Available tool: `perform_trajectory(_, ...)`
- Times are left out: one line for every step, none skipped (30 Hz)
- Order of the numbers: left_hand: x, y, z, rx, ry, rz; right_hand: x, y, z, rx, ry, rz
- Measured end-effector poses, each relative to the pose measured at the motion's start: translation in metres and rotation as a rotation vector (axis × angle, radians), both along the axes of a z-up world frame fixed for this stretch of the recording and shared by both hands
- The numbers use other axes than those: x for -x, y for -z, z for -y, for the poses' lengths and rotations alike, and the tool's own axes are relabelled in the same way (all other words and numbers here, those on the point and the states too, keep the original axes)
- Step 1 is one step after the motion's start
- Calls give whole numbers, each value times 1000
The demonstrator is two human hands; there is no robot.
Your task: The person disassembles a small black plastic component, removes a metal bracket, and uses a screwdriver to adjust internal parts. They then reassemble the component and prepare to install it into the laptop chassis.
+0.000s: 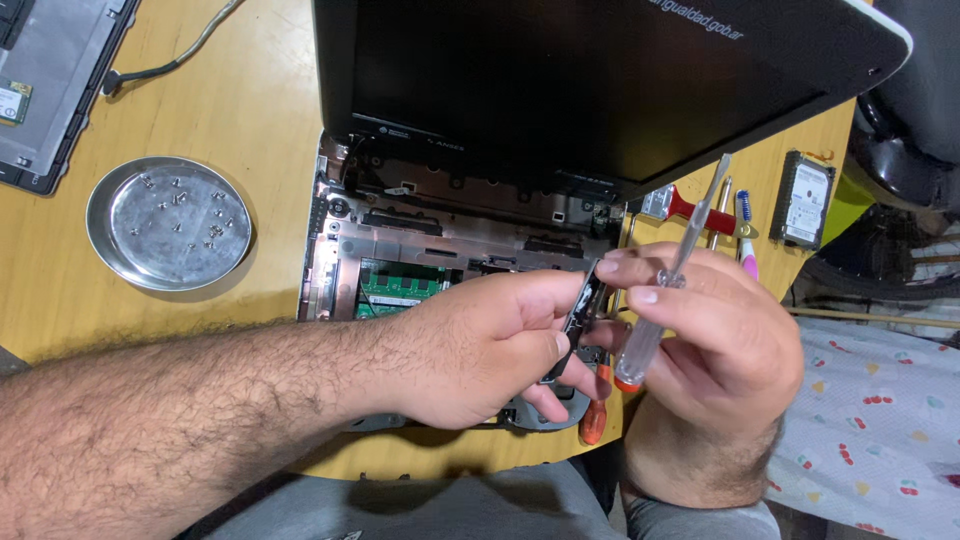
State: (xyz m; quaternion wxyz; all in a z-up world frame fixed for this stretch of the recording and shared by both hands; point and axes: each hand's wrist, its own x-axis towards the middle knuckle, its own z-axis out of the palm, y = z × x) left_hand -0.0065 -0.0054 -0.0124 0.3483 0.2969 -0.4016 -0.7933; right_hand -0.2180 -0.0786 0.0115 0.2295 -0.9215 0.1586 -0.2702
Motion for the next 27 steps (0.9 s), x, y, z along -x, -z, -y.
perform_trajectory(1, 2, 0, -1, 1, 0, 3, 0, 3, -1, 1, 0)
perform_trajectory(3, 4, 0, -14, 7, -16, 7, 0, 6, 34, -44, -49)
perform_trajectory(4, 6, -1, -27, 14, -32, 10, 1, 10, 67, -89, -99)
perform_trajectory(1, -1, 1, -28, 15, -32, 9, 1, 9, 66, -88, -98)
perform_trajectory(-2, -7, 2, -82, 74, 93, 9, 0, 9, 89, -88, -98)
perform_trajectory(-5, -14, 4, -135, 134, 217, 8, 0, 8, 113, -88, -97)
perform_trajectory(-6, -15, 5, -136, 135, 218, 7, -1, 7, 112, -88, -96)
perform_trajectory(-6, -17, 5, -137, 153, 237, 7, -1, 6, 127, -73, -102)
perform_trajectory(-7, -19, 6, -139, 171, 256, 6, -2, 4, 142, -59, -108)
perform_trajectory(-6, -18, 6, -140, 172, 256, 6, -2, 4, 141, -58, -109)
perform_trajectory(-6, -18, 5, -145, 184, 274, 5, -2, 4, 153, -60, -110)
perform_trajectory(-5, -18, 5, -149, 197, 292, 5, -2, 4, 164, -62, -111)
perform_trajectory(-5, -16, 5, -150, 198, 291, 5, -2, 4, 163, -61, -111)
perform_trajectory(-5, -15, 4, -112, 201, 279, 5, -2, 4, 146, -62, -111)
perform_trajectory(-5, -13, 3, -73, 205, 268, 6, -1, 4, 130, -63, -111)
perform_trajectory(-5, -13, 4, -74, 205, 268, 6, -2, 4, 129, -63, -111)
perform_trajectory(-5, -14, 4, -83, 219, 289, 6, -2, 4, 125, -68, -116)
perform_trajectory(-5, -14, 4, -92, 233, 310, 5, -2, 4, 122, -73, -121)
perform_trajectory(-7, -16, 4, -92, 233, 310, 9, 0, 7, 122, -73, -121)
perform_trajectory(-8, -18, 4, -87, 242, 306, 12, 2, 10, 115, -100, -123)
perform_trajectory(-9, -19, 4, -82, 252, 301, 15, 4, 12, 107, -126, -124)
perform_trajectory(-7, -17, 3, -82, 253, 302, 14, 4, 12, 107, -125, -124)
perform_trajectory(-6, -14, 3, -97, 243, 268, 13, 4, 12, 105, -128, -96)
perform_trajectory(-4, -12, 2, -111, 233, 234, 12, 4, 12, 103, -131, -67)
perform_trajectory(-4, -12, 2, -111, 234, 234, 11, 6, 10, 104, -131, -67)
perform_trajectory(-4, -13, 2, -101, 227, 215, 9, 7, 7, 78, -104, -12)
perform_trajectory(-5, -13, 2, -90, 220, 196, 8, 8, 5, 53, -78, 43)
